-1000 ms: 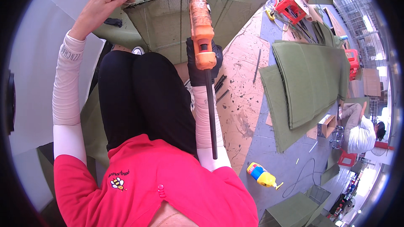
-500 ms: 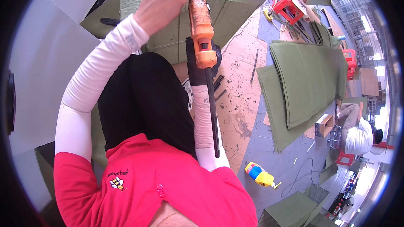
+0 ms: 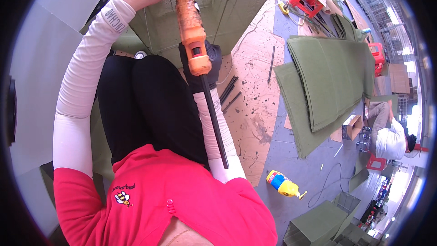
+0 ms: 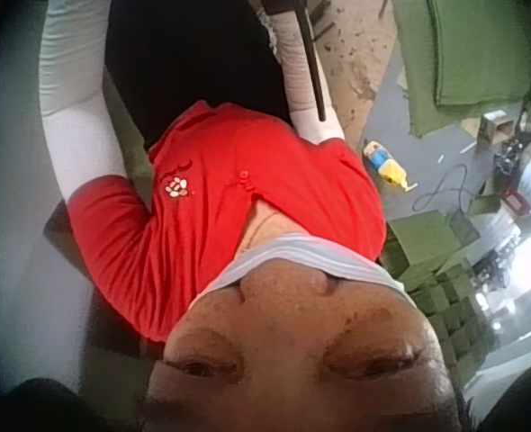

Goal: The person aligns the green fabric covering a frame by hand, applies hot glue along the edges using a glue gun, and presses the fabric down by hand to secure it.

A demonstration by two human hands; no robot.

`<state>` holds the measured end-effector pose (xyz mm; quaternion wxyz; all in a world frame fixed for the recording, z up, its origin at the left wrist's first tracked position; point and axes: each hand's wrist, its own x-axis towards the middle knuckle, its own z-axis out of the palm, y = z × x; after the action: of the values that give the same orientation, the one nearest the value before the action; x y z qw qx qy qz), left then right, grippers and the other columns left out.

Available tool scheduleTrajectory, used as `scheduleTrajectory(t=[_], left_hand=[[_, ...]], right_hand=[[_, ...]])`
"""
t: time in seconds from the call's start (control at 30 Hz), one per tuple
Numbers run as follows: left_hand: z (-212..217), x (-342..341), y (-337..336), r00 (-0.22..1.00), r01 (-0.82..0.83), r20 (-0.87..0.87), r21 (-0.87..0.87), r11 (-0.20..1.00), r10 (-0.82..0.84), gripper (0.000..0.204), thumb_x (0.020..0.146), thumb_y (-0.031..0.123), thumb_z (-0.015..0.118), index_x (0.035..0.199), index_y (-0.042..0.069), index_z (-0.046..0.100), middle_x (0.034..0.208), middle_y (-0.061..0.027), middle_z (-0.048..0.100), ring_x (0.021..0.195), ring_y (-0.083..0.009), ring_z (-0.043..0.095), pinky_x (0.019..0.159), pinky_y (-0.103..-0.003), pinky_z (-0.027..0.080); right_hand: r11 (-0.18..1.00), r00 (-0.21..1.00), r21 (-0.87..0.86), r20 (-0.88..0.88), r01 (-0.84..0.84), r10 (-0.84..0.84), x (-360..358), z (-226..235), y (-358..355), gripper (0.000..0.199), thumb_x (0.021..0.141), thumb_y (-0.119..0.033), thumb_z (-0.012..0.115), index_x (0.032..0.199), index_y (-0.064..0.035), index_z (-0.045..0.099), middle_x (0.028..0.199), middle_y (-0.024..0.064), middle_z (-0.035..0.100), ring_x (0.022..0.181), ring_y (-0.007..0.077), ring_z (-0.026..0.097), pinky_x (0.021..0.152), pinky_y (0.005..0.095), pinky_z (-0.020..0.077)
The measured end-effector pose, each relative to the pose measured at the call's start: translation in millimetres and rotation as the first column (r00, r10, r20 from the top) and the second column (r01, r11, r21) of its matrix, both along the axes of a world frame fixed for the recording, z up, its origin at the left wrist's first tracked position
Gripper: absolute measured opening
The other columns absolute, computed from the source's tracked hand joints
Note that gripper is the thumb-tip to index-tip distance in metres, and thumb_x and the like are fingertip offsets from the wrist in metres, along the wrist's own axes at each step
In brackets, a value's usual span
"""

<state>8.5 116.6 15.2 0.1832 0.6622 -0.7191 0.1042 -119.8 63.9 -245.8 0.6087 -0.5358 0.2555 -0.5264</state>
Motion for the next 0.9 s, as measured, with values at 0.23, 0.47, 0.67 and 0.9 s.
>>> scheduleTrajectory(t=[0.23, 0.47, 0.67, 0.9], left_hand=[[-3, 23, 17, 1.0, -0.008, 0.024, -0.043, 0.999, 0.009, 0.019, 0.078, 0.014, 0.057, 0.079, 0.0, 0.07, 0.079, -0.0229, 0.066, 0.081, -0.0374, 0.066, 0.077, -0.045, 0.051], [-3, 3, -3, 1.0, 0.029, -0.011, -0.018, 0.999, -0.029, 0.018, 0.077, 0.013, 0.058, 0.077, -0.001, 0.069, 0.076, -0.0234, 0.065, 0.078, -0.0383, 0.065, 0.075, -0.045, 0.051], [-1, 13, 9, 1.0, 0.015, 0.011, -0.056, 0.998, -0.015, 0.018, 0.077, 0.013, 0.058, 0.077, -0.001, 0.069, 0.076, -0.024, 0.064, 0.077, -0.0387, 0.065, 0.075, -0.046, 0.051], [0, 13, 9, 1.0, -0.007, -0.011, -0.033, 0.999, 0.006, 0.019, 0.077, 0.014, 0.058, 0.076, -0.002, 0.068, 0.074, -0.0244, 0.064, 0.076, -0.0386, 0.065, 0.073, -0.045, 0.05]], right_hand=[[0.994, 0.995, 0.061, 0.048, -0.094, 0.091, -216, 11, 157, 0.009, 0.091, -0.018, 0.059, 0.099, -0.0151, 0.059, 0.073, -0.0015, 0.06, 0.06, 0.0117, 0.054, 0.054, 0.0248, 0.0405], [0.99, 0.997, 0.129, 0.066, -0.049, 0.041, -47, -8, 5, 0.008, 0.092, -0.018, 0.057, 0.1, -0.0159, 0.059, 0.072, -0.0023, 0.059, 0.059, 0.0105, 0.053, 0.052, 0.024, 0.0399], [0.975, 0.989, 0.19, 0.111, -0.118, 0.098, -38, -11, 9, 0.008, 0.094, -0.018, 0.056, 0.101, -0.0166, 0.058, 0.071, -0.0029, 0.058, 0.058, 0.0096, 0.052, 0.051, 0.0234, 0.0393], [0.954, 0.98, 0.257, 0.157, -0.157, 0.119, -52, -16, 19, 0.007, 0.095, -0.018, 0.054, 0.102, -0.0174, 0.057, 0.071, -0.0037, 0.058, 0.056, 0.0084, 0.052, 0.05, 0.0226, 0.0387]])
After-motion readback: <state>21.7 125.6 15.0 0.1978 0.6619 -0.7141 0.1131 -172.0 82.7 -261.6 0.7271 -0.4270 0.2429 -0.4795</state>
